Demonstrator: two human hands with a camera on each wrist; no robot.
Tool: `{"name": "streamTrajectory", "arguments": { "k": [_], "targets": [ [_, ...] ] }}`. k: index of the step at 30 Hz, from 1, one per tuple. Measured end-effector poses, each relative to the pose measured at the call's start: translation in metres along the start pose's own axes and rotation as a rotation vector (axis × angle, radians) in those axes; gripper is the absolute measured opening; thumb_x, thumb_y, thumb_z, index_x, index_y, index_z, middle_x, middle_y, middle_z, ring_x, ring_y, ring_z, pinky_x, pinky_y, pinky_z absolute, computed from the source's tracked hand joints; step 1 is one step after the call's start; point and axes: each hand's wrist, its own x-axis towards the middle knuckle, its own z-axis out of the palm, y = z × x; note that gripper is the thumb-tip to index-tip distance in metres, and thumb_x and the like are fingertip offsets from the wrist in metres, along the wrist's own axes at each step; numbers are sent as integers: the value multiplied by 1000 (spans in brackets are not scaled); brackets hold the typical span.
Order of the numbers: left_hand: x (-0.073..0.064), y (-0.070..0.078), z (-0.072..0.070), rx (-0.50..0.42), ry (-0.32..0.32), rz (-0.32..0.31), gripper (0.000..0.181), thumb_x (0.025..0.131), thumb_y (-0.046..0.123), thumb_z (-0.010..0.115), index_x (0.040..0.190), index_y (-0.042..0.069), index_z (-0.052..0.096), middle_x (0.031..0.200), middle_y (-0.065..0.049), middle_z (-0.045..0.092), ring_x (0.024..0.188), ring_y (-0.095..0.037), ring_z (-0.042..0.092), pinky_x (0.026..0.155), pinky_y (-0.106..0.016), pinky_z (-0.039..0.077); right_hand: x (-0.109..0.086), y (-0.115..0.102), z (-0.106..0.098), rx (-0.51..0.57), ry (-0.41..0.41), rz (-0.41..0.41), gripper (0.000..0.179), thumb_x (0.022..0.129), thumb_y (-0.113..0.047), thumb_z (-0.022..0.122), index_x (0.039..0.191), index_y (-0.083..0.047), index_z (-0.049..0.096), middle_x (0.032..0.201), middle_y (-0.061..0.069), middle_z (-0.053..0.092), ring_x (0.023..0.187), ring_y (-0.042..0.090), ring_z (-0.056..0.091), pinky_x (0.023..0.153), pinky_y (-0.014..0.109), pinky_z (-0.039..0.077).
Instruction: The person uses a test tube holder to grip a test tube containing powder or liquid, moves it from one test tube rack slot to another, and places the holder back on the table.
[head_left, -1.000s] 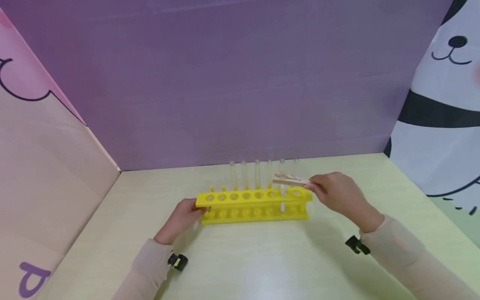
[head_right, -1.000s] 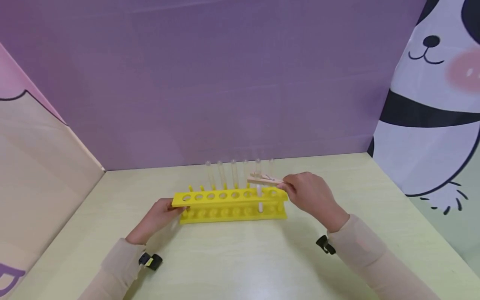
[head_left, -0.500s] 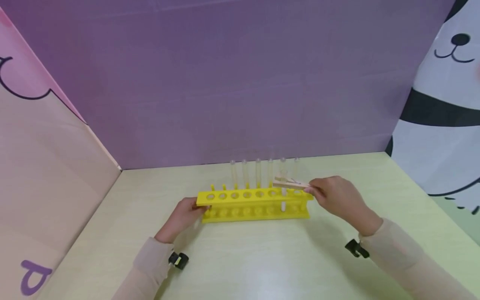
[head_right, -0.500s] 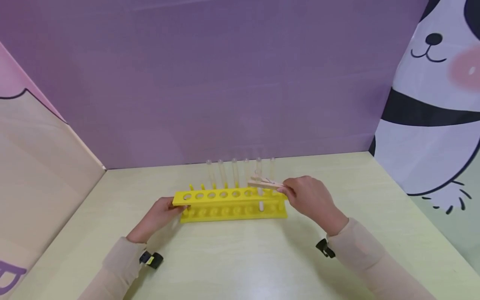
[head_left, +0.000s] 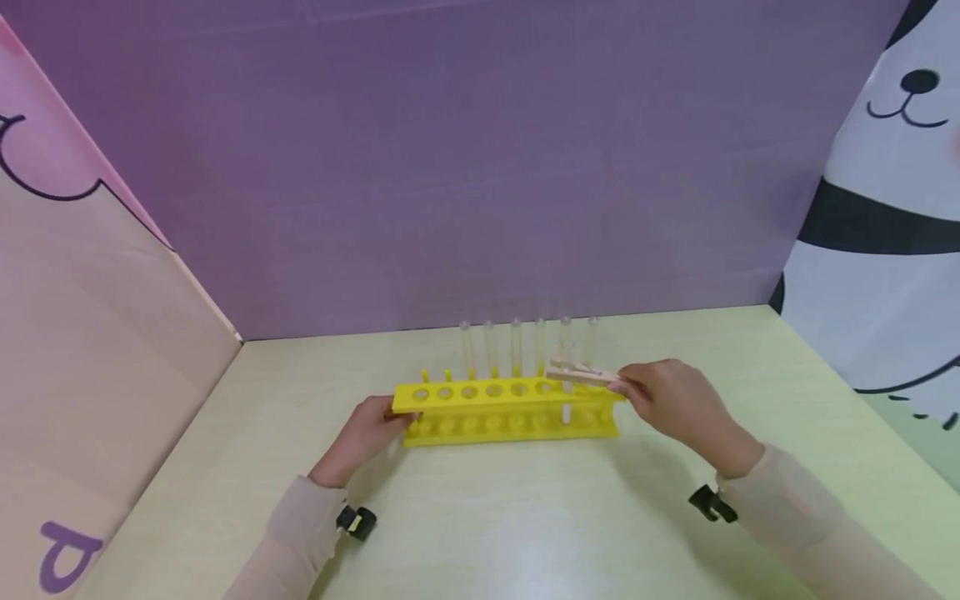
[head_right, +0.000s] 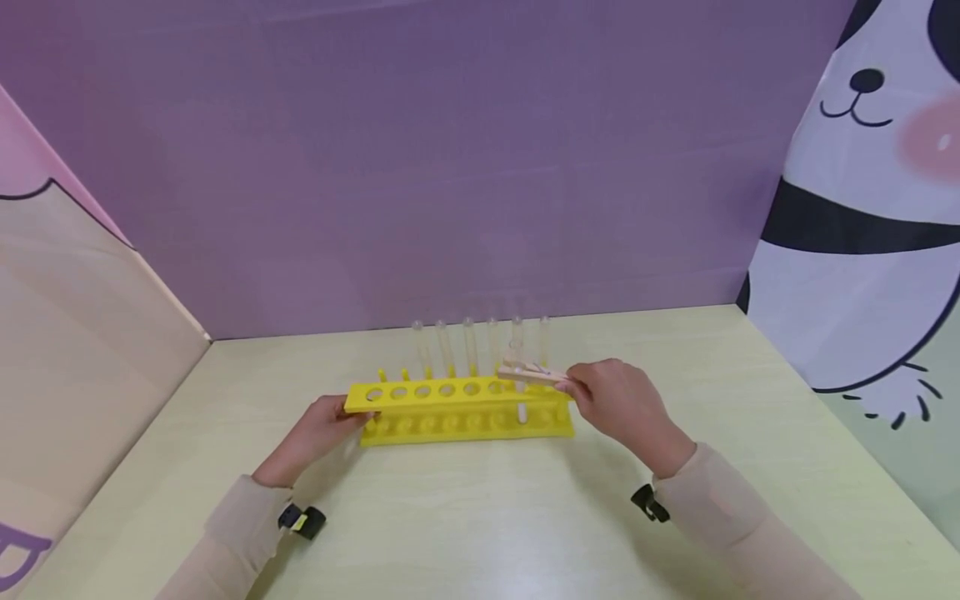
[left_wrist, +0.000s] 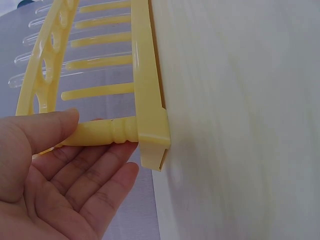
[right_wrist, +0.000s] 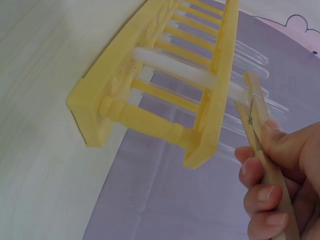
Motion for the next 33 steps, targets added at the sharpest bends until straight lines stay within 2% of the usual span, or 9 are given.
{"name": "streamTrajectory", "arguments": {
  "k": [12, 19, 27, 33],
  "targets": [
    [-1, 2, 0, 4, 4, -11, 28, 91, 9, 60, 118, 1, 64, 111, -12, 67, 79, -17, 52, 69, -29, 44, -1, 0, 2, -5, 10, 2, 12, 85, -17, 69, 81, -6, 69, 58, -8, 52, 48, 7, 34, 49, 24, 32],
    [-1, 2, -1, 11, 7, -2, 26, 91, 7, 60, 116, 0, 64, 110, -12, 67, 78, -16, 52, 69, -28, 45, -2, 0, 2, 10, -3, 3, 13, 87, -17, 67, 78, -8, 66, 54, -9, 43, 47, 7, 30, 48, 24, 29],
    [-2, 4, -1, 15, 10, -10, 27, 91, 7, 60, 117, -1, 64, 111, -13, 67, 77, -16, 52, 66, -27, 44, -2, -2, 2, 9, -12, 12, 12, 87, -18, 68, 79, -8, 68, 55, -9, 46, 47, 7, 31, 47, 24, 30],
    [-1, 3, -1, 9, 12, 1, 27, 90, 6, 60, 116, -1, 64, 110, -13, 67, 76, -16, 52, 66, -27, 44, -3, -1, 1, 20, -12, 16, 15, 88, -20, 66, 77, -10, 66, 54, -8, 41, 47, 7, 29, 47, 24, 28]
  ]
}}
